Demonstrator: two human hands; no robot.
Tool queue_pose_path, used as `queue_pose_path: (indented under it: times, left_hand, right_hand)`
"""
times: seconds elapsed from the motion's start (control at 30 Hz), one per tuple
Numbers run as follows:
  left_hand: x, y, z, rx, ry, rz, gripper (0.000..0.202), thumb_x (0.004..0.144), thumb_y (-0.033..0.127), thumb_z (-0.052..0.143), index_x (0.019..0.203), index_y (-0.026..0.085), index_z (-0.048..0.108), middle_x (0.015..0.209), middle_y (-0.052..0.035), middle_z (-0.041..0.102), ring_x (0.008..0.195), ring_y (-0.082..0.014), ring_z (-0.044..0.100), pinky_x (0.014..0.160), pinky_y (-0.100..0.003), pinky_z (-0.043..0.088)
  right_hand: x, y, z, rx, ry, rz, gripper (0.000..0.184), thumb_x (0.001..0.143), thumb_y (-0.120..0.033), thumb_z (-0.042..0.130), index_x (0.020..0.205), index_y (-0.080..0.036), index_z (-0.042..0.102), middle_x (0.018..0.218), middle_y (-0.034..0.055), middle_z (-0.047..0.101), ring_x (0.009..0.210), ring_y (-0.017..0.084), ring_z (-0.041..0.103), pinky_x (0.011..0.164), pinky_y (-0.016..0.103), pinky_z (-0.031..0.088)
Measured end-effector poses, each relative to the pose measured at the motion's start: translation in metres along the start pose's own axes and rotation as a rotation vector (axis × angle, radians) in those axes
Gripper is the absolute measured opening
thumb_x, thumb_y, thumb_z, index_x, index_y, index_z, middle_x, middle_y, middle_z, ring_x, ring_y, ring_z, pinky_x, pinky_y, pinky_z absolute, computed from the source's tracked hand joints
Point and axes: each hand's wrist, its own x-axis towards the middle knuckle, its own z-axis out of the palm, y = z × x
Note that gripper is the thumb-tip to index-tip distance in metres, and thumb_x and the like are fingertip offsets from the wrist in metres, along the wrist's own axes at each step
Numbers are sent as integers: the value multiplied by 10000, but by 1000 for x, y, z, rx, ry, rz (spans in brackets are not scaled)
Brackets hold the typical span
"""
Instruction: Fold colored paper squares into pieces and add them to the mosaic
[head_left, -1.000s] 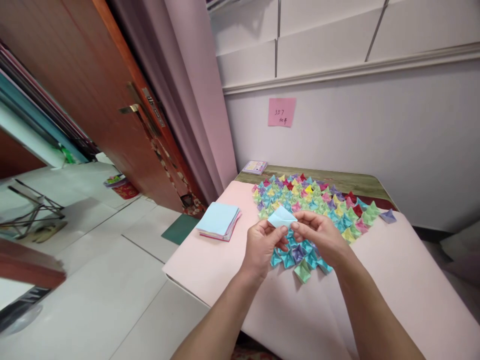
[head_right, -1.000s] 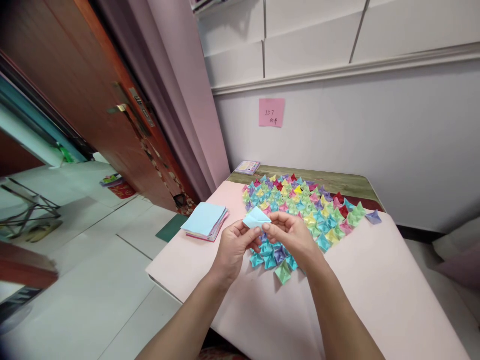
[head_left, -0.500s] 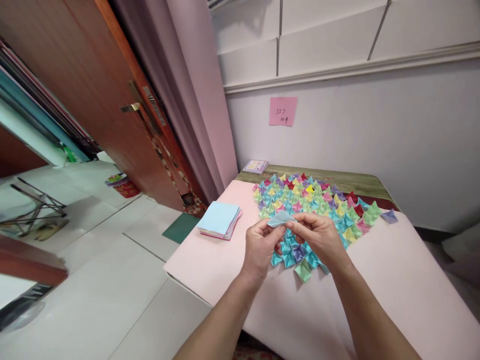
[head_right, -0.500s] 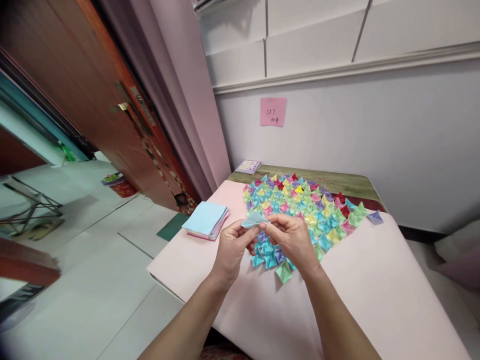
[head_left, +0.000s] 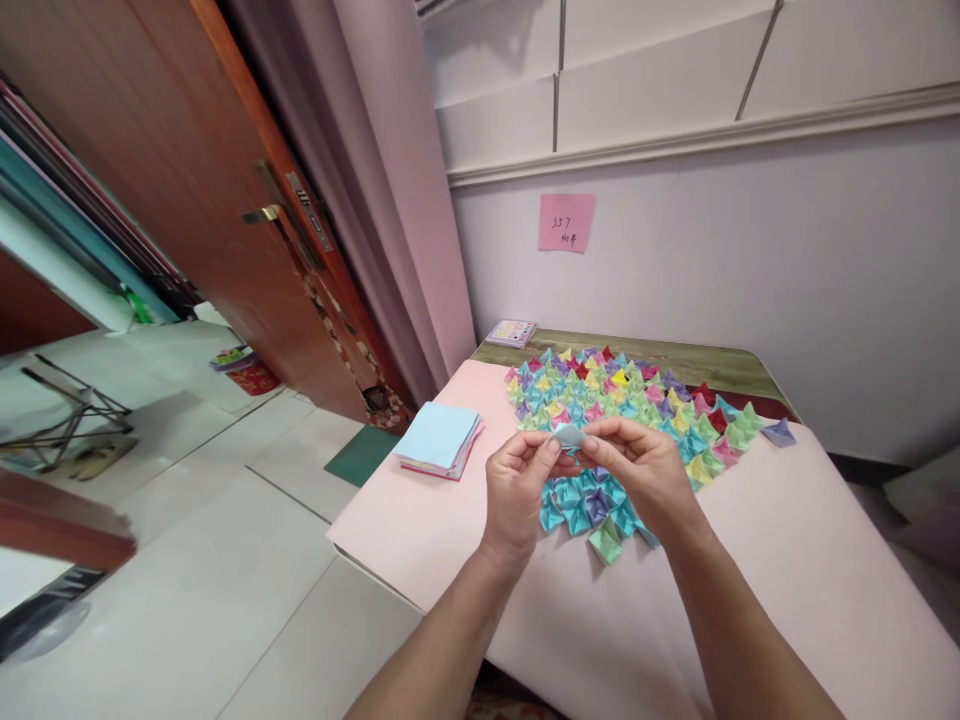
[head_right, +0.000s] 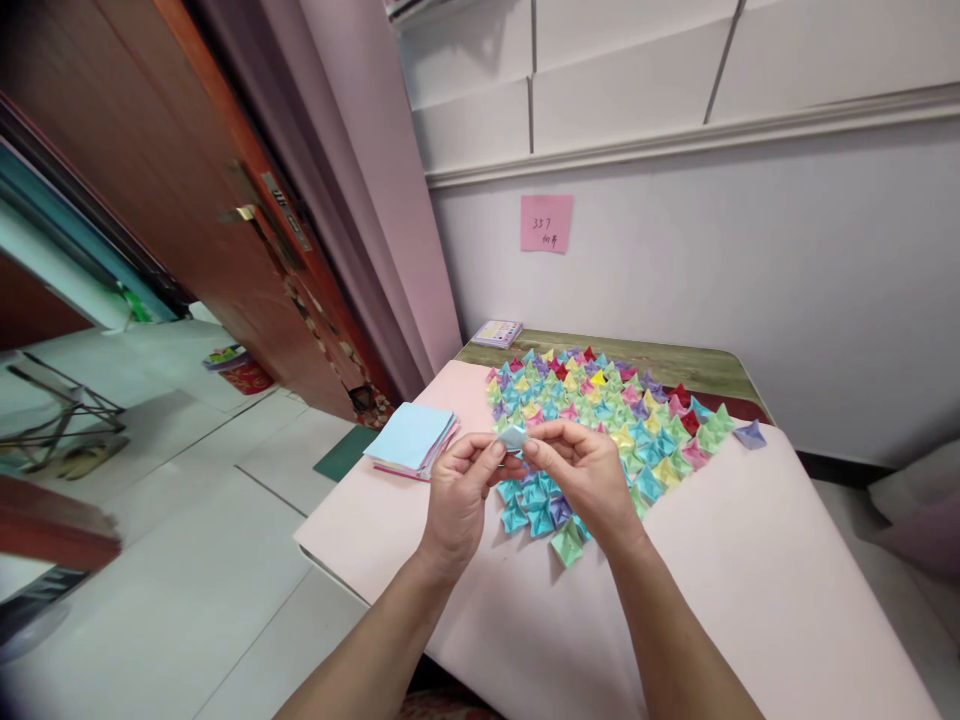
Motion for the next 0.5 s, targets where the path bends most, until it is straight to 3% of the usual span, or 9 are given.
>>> queue_pose_path:
  times: [0.13,0.3,0.5]
  left_hand:
    - [-1,-1,1,42,8,8,211,774,315,736,861,132,679,740,-45,716,667,-175,700,680,-310,589]
    - [-1,-1,-1,30,29,29,379,748,267,763,1067,158,589,755,-21,716,625,-158,683,647,-313,594]
    - [0,-2,-4,142,-59,48,206,763,271,748,891,138,656,703,-19,695,605,-141,659,616,-275,576]
  right_hand:
    - [-1,0,4,-1,35,-13,266,698,-403,830,760,-190,684,673,19,695,617,149,651,590,255,550]
    - [-2,0,7,11,70,-57,373,653,-379,866,899,-206,646,751,10,693,676,150,662,623,253,562]
    - [1,3,0,-49,-45,25,319,680,-402,839,891,-193,720,771,41,733,701,176,680,637,273,557]
